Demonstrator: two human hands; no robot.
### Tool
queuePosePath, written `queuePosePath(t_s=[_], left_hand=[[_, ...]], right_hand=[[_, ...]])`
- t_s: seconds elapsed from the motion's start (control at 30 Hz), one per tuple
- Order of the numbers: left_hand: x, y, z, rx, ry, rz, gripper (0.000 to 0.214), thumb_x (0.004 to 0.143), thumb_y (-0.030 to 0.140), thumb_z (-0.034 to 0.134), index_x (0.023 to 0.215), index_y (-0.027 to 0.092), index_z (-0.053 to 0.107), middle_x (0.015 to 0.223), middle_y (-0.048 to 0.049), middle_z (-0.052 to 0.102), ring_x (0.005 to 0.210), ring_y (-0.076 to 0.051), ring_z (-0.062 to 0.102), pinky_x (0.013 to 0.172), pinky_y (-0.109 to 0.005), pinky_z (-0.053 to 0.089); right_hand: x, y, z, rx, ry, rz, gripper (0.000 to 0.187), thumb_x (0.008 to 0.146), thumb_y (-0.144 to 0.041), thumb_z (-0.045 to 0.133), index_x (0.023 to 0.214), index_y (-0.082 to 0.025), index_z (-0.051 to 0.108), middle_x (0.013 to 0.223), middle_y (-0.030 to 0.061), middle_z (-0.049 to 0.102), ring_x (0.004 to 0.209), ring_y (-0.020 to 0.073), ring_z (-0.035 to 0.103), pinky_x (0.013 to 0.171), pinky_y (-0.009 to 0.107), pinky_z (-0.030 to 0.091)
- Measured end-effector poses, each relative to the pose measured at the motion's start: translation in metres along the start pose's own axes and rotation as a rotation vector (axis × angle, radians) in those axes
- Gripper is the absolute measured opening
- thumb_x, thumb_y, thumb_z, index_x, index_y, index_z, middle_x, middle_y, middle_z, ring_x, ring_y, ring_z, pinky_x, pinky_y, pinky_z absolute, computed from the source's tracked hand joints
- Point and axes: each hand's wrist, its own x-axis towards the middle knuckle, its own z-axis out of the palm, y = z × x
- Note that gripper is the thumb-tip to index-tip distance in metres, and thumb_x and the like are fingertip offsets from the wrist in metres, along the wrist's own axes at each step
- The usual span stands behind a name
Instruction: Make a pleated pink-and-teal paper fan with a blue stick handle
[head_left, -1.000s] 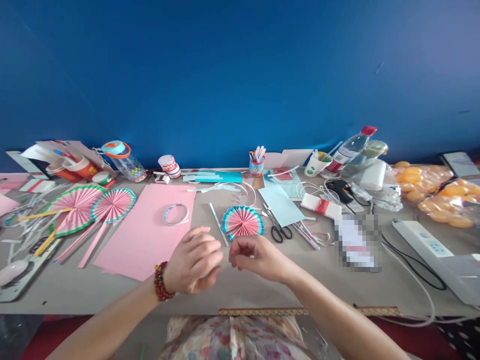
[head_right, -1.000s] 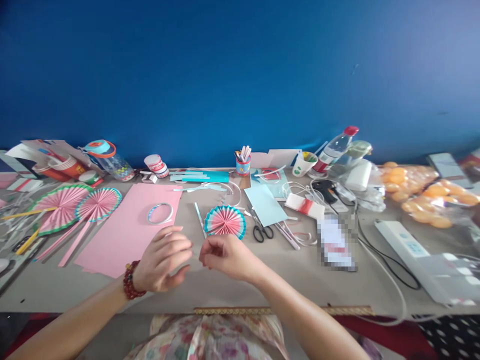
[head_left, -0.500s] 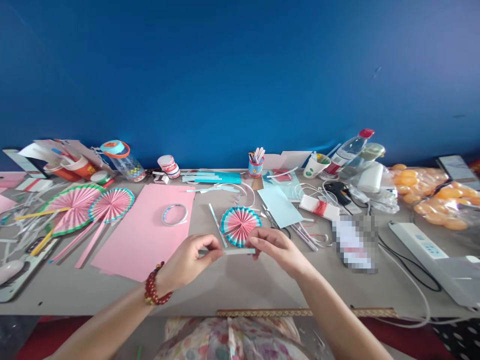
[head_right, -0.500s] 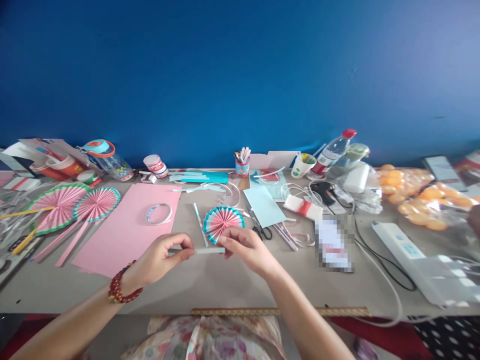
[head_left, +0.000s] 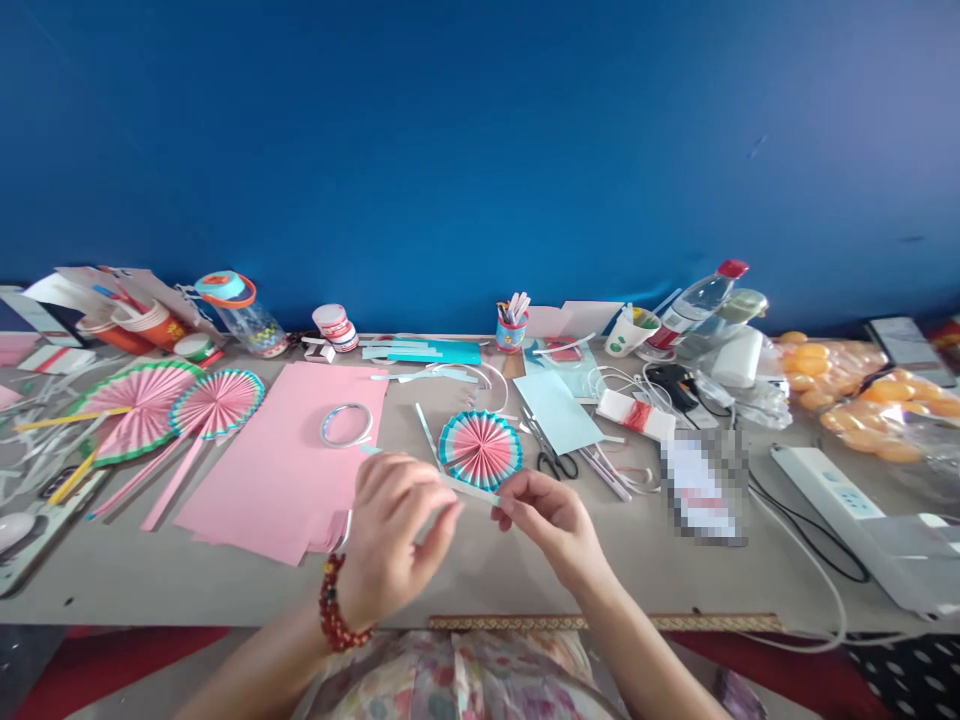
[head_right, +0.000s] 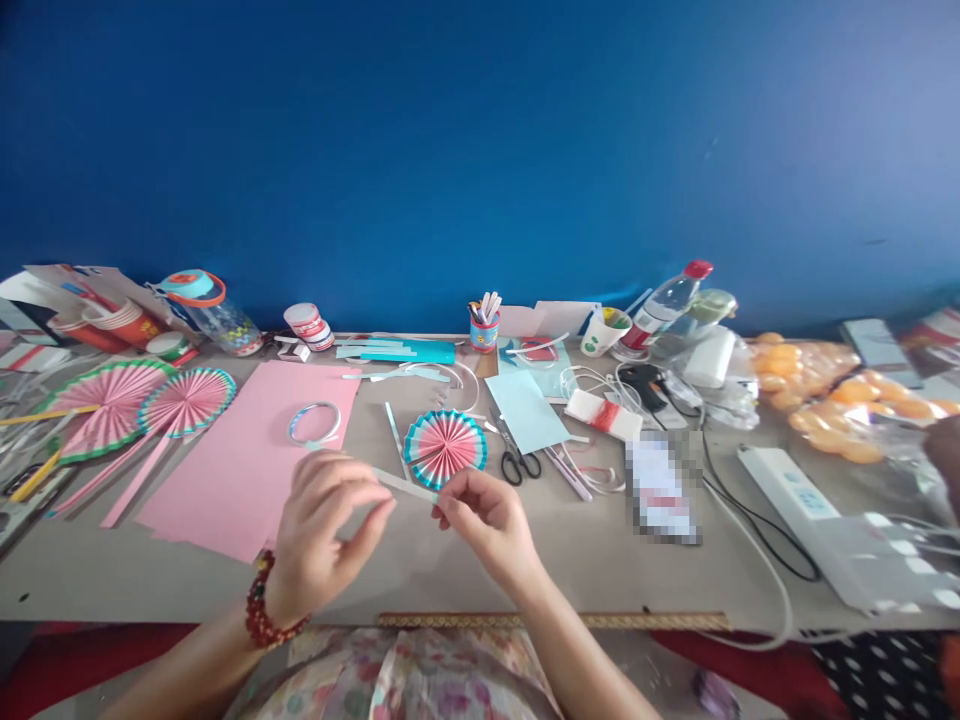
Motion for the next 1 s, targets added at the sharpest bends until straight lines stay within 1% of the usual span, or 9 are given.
queuePosePath(t_s=[0.07, 0.13, 0.27, 0.4, 0.7, 0.93, 1.0], left_hand=[[0.0, 0.012, 0.006, -0.009, -0.019, 0.021, 0.012, 0.086, 0.012, 0.064, 0.094, 0.021, 0.061, 0.089, -0.0041, 0.066, 0.087, -0.02, 0.059, 0.084, -0.038, 0.044], [0.0, 0.018, 0.012, -0.01, -0.015, -0.004, 0.012, 0.087, 0.011, 0.064, 0.094, 0.02, 0.06, 0.089, -0.004, 0.067, 0.087, -0.02, 0.058, 0.082, -0.037, 0.043], [-0.004, 0.019, 0.018, -0.006, -0.016, -0.044, 0.012, 0.089, 0.01, 0.061, 0.094, 0.02, 0.059, 0.089, -0.0041, 0.068, 0.087, -0.02, 0.058, 0.081, -0.036, 0.042], [-0.007, 0.019, 0.018, -0.019, -0.035, -0.069, 0.014, 0.089, 0.008, 0.06, 0.095, 0.021, 0.057, 0.089, -0.0037, 0.067, 0.087, -0.02, 0.057, 0.082, -0.036, 0.041], [-0.007, 0.02, 0.015, -0.156, -0.148, -0.118, 0.013, 0.091, 0.007, 0.05, 0.09, 0.019, 0.05, 0.083, -0.0026, 0.059, 0.083, -0.019, 0.051, 0.077, -0.035, 0.039], [-0.004, 0.017, 0.011, -0.217, -0.213, -0.118, 0.013, 0.09, 0.006, 0.048, 0.088, 0.019, 0.048, 0.081, -0.0021, 0.055, 0.081, -0.019, 0.048, 0.075, -0.034, 0.039], [-0.004, 0.017, 0.011, -0.229, -0.212, -0.117, 0.014, 0.089, 0.005, 0.047, 0.086, 0.019, 0.047, 0.08, -0.0016, 0.053, 0.08, -0.018, 0.047, 0.073, -0.033, 0.039]], right_hand=[[-0.003, 0.001, 0.006, -0.03, 0.009, -0.068, 0.02, 0.086, -0.035, 0.065, 0.077, -0.018, 0.065, 0.072, 0.0024, 0.065, 0.065, 0.0139, 0.06, 0.062, 0.024, 0.048], [-0.004, 0.001, 0.011, -0.076, 0.017, -0.153, 0.018, 0.088, -0.033, 0.064, 0.078, -0.018, 0.066, 0.073, 0.0022, 0.064, 0.066, 0.0139, 0.059, 0.062, 0.024, 0.047], [-0.003, 0.002, 0.016, -0.198, 0.032, -0.31, 0.011, 0.09, -0.025, 0.062, 0.081, -0.019, 0.067, 0.076, 0.0028, 0.065, 0.07, 0.0149, 0.059, 0.064, 0.026, 0.046], [0.001, 0.001, 0.016, -0.224, 0.018, -0.403, 0.01, 0.089, -0.019, 0.061, 0.081, -0.02, 0.066, 0.079, 0.0031, 0.066, 0.075, 0.0163, 0.061, 0.068, 0.027, 0.047], [0.007, 0.003, 0.014, -0.196, -0.101, -0.422, 0.011, 0.091, -0.018, 0.057, 0.082, -0.021, 0.062, 0.08, 0.0032, 0.064, 0.077, 0.0168, 0.06, 0.072, 0.029, 0.047], [0.009, 0.005, 0.013, -0.182, -0.171, -0.398, 0.011, 0.091, -0.02, 0.057, 0.081, -0.021, 0.061, 0.078, 0.0023, 0.061, 0.074, 0.0161, 0.058, 0.07, 0.029, 0.046], [0.009, 0.007, 0.013, -0.17, -0.18, -0.391, 0.011, 0.092, -0.02, 0.057, 0.081, -0.021, 0.062, 0.077, 0.0021, 0.061, 0.074, 0.016, 0.058, 0.07, 0.029, 0.046]])
